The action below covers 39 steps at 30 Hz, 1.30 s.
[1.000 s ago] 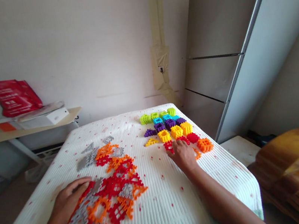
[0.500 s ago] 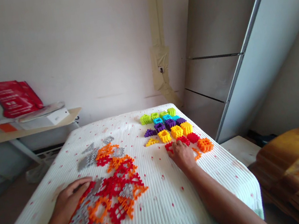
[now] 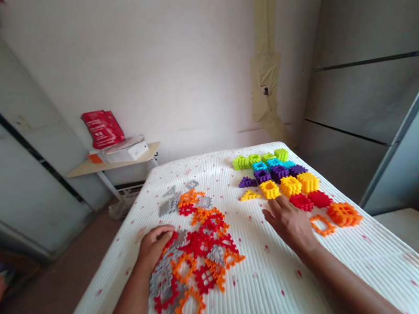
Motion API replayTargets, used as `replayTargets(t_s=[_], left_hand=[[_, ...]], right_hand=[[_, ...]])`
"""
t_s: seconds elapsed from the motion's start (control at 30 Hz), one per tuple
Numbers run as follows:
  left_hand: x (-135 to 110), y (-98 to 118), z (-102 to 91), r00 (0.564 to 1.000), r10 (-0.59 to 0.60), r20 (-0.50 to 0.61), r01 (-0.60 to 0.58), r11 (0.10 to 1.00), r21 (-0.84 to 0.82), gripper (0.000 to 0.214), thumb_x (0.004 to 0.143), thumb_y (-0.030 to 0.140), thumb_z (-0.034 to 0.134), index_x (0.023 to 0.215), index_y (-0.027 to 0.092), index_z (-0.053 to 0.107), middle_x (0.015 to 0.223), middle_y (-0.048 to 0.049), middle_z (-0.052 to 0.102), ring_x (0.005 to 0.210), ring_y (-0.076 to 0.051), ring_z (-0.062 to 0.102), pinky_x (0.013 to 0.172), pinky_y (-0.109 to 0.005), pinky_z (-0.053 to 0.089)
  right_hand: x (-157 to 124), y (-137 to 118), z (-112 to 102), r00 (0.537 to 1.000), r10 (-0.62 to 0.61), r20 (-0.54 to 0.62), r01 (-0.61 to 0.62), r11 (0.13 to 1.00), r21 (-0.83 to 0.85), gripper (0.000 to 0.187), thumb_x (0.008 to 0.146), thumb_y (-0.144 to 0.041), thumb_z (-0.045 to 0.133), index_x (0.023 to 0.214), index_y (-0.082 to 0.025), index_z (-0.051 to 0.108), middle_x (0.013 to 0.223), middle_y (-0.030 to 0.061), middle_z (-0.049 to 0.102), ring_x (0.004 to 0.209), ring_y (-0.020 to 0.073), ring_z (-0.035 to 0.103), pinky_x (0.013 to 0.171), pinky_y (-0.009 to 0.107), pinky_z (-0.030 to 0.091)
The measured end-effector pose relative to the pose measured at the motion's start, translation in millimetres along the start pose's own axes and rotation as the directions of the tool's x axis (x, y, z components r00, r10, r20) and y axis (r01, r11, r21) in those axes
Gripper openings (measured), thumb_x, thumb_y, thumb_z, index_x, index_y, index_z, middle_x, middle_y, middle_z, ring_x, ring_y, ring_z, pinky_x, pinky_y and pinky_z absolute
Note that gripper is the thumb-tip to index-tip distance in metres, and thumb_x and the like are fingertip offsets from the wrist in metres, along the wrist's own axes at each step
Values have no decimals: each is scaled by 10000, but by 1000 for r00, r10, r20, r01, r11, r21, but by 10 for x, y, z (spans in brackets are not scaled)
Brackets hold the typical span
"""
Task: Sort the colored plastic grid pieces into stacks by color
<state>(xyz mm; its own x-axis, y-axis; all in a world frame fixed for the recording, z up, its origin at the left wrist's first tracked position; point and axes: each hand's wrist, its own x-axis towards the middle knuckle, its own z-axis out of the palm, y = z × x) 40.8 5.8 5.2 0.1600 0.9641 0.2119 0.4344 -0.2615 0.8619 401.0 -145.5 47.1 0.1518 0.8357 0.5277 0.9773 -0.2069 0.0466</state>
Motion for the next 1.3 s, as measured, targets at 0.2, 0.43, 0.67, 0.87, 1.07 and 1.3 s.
replayTargets(t_s=[0.2,0.43,0.67,0.87,1.07,1.3], left_hand=[[-12,-7,-8,1000,9,0,-9,1000,7,240,645,356,588,762,175,694,854,-61,695,863,-217,621,853,-346,461],[-14,-12,-14,1000,-7,14,7,1000,1,251,667,346,576,792,162,693,891,-77,696,878,-220,625,842,-345,468],[-14,-32,-24,1000,-16,20,16,1000,-2,261,670,333,565,814,157,693,887,-78,696,873,-223,628,839,-351,471],[-12,-17,-22,1000,-14,13,14,1000,-2,259,661,325,569,805,151,695,887,-85,694,879,-223,626,845,-346,466],[-12,-25,-20,1000,-13,20,13,1000,0,261,671,352,574,804,164,696,883,-75,697,877,-224,626,840,-347,466],[-4,13,-31,1000,-14,19,13,999,36,288,652,395,583,793,171,696,887,-71,697,883,-232,619,871,-362,447]], right_hand=[[368,-722,25,950,-305,65,272,912,306,258,906,-301,408,893,-203,646,838,48,639,784,143,561,664,229,374],[883,-1707,280,858,-466,215,367,850,378,228,877,-233,436,894,-195,661,937,75,638,936,184,520,735,251,413],[1091,-2091,560,852,-391,347,275,900,339,252,852,-169,442,957,-149,670,1028,131,608,991,226,524,696,277,442],[1123,-1905,472,863,-366,347,215,890,403,229,833,-211,507,994,-216,669,1005,60,615,904,155,577,708,223,429],[918,-1374,206,894,-408,187,217,758,615,173,796,-196,573,924,-219,687,970,38,612,868,122,572,758,201,419],[321,-579,1,892,-430,141,333,834,440,214,864,-172,470,816,-205,676,905,55,594,849,136,530,737,227,398]])
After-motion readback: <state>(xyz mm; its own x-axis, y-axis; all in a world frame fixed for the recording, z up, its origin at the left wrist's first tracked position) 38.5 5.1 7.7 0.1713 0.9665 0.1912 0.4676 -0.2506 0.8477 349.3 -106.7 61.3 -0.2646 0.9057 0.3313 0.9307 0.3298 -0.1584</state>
